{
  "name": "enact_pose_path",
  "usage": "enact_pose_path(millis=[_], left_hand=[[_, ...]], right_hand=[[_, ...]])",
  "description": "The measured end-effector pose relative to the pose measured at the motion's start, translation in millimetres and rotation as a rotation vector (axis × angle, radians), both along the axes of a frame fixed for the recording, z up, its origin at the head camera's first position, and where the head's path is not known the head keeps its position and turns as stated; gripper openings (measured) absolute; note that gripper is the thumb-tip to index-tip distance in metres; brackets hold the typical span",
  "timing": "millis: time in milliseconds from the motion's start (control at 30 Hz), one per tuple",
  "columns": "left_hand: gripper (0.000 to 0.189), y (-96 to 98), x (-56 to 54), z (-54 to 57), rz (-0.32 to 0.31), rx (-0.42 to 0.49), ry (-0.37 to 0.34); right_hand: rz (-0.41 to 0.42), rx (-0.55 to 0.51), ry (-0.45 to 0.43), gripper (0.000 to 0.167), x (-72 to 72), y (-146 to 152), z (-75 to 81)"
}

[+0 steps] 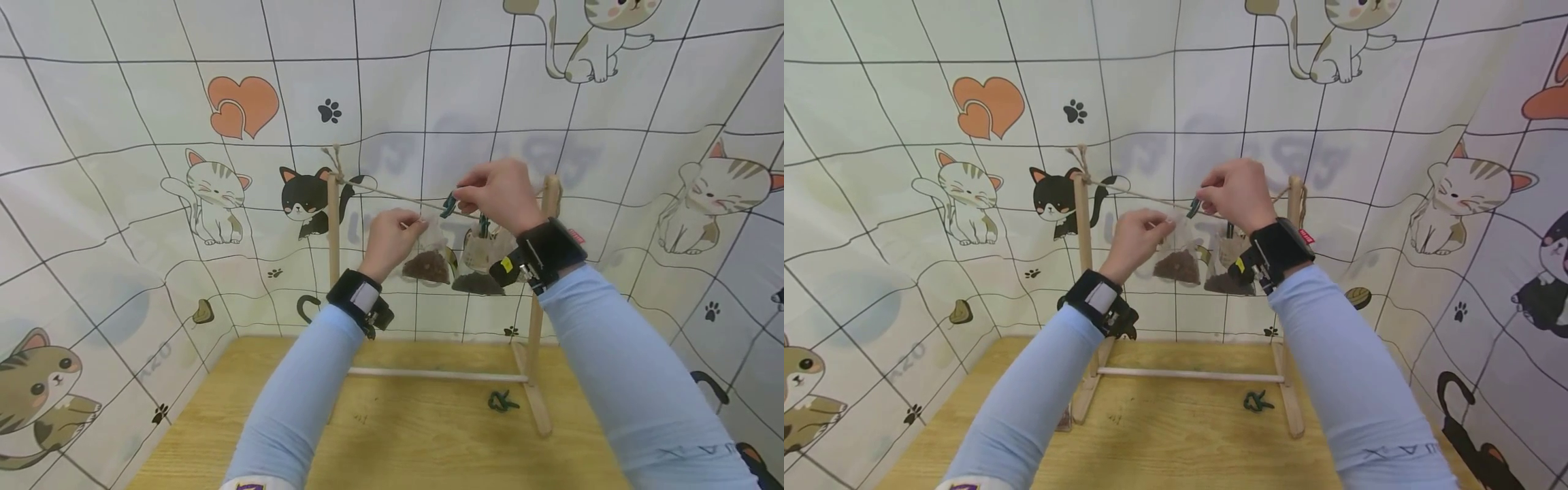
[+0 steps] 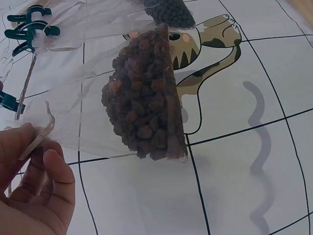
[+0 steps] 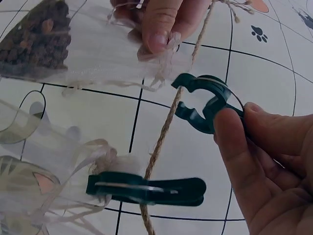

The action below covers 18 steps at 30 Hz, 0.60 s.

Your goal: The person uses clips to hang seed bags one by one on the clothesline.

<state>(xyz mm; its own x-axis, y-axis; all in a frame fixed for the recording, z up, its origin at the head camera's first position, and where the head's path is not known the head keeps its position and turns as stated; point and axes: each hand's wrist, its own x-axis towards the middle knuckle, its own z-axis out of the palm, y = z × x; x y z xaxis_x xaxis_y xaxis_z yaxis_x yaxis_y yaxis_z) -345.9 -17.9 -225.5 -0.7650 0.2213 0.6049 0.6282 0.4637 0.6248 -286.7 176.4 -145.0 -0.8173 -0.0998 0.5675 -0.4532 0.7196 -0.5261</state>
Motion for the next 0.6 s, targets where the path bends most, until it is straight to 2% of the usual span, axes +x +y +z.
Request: enact_pose_path(millis=[200,400,600], left_hand=[[0.018,2.4,-4.0,0.1,-0.006,0.059,-0.053],[0.019,3.6,-5.6,0.7,-0.045,0.092,-0.099],[0.018,3.7,-6.6,-0.5,-0.079,0.104,-0.115]], right_hand=[[0.024,-0.015,-0.119,0.018,-10.9,-9,2.5],[0.011,0.003,-0.17,0.02,-17.3,-15,2.0],[0.015,0.031,-0.248,0.035,-19.4,-17,1.9]])
